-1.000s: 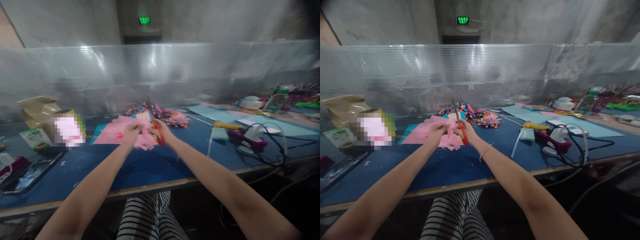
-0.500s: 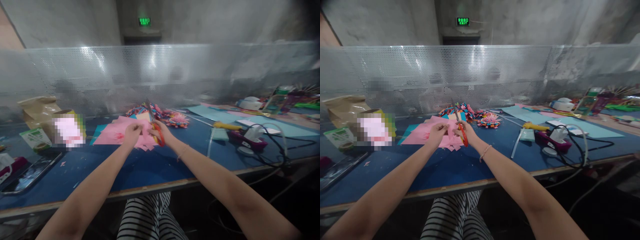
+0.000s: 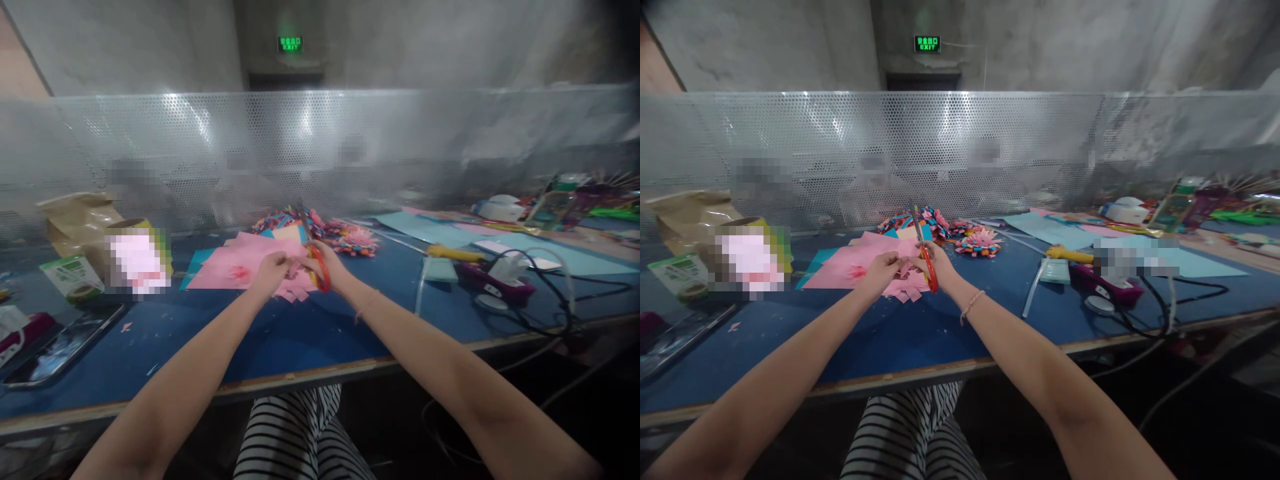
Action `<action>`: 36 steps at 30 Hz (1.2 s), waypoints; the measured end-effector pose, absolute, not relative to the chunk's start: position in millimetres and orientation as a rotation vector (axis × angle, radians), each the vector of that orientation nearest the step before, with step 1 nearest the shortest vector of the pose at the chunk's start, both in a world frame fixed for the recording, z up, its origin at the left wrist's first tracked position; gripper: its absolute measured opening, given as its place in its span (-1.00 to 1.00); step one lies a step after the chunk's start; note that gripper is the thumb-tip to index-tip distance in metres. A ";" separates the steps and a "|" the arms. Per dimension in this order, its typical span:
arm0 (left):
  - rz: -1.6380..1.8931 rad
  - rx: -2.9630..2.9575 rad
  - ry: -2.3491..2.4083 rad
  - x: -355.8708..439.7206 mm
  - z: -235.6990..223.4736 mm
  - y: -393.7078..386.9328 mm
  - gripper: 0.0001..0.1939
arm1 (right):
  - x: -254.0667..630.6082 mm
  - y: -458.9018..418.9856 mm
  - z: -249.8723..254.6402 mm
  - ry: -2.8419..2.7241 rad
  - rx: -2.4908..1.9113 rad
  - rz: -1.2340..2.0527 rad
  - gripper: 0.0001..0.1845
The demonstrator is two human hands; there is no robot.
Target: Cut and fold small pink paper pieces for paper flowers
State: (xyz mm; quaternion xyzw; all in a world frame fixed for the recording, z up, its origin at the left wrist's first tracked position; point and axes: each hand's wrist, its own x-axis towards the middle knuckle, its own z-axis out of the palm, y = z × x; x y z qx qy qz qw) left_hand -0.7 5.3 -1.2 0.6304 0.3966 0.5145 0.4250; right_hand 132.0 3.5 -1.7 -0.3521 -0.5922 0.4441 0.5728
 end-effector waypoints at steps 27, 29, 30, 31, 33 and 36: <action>1.594 1.612 0.922 -15.0 1.3 16.0 -0.76 | 154.2 -5.3 5.1 -2.094 -0.959 0.777 -0.68; 1.572 1.630 0.925 -13.5 2.4 13.7 -0.75 | 154.1 -3.2 3.8 -2.117 -0.967 0.770 -0.67; 1.559 1.641 0.936 -12.9 2.7 12.9 -0.75 | 154.0 -2.4 3.3 -2.121 -0.958 0.765 -0.68; 1.545 1.656 0.946 -12.4 2.9 12.4 -0.74 | 153.9 -1.9 3.1 -2.123 -0.939 0.760 -0.69; 1.526 1.687 0.959 -12.0 2.5 12.2 -0.71 | 153.5 -2.3 3.3 -2.119 -0.894 0.755 -0.70; 1.524 1.707 0.958 -12.6 1.3 12.6 -0.69 | 152.8 -5.0 4.3 -2.099 -0.843 0.785 -0.72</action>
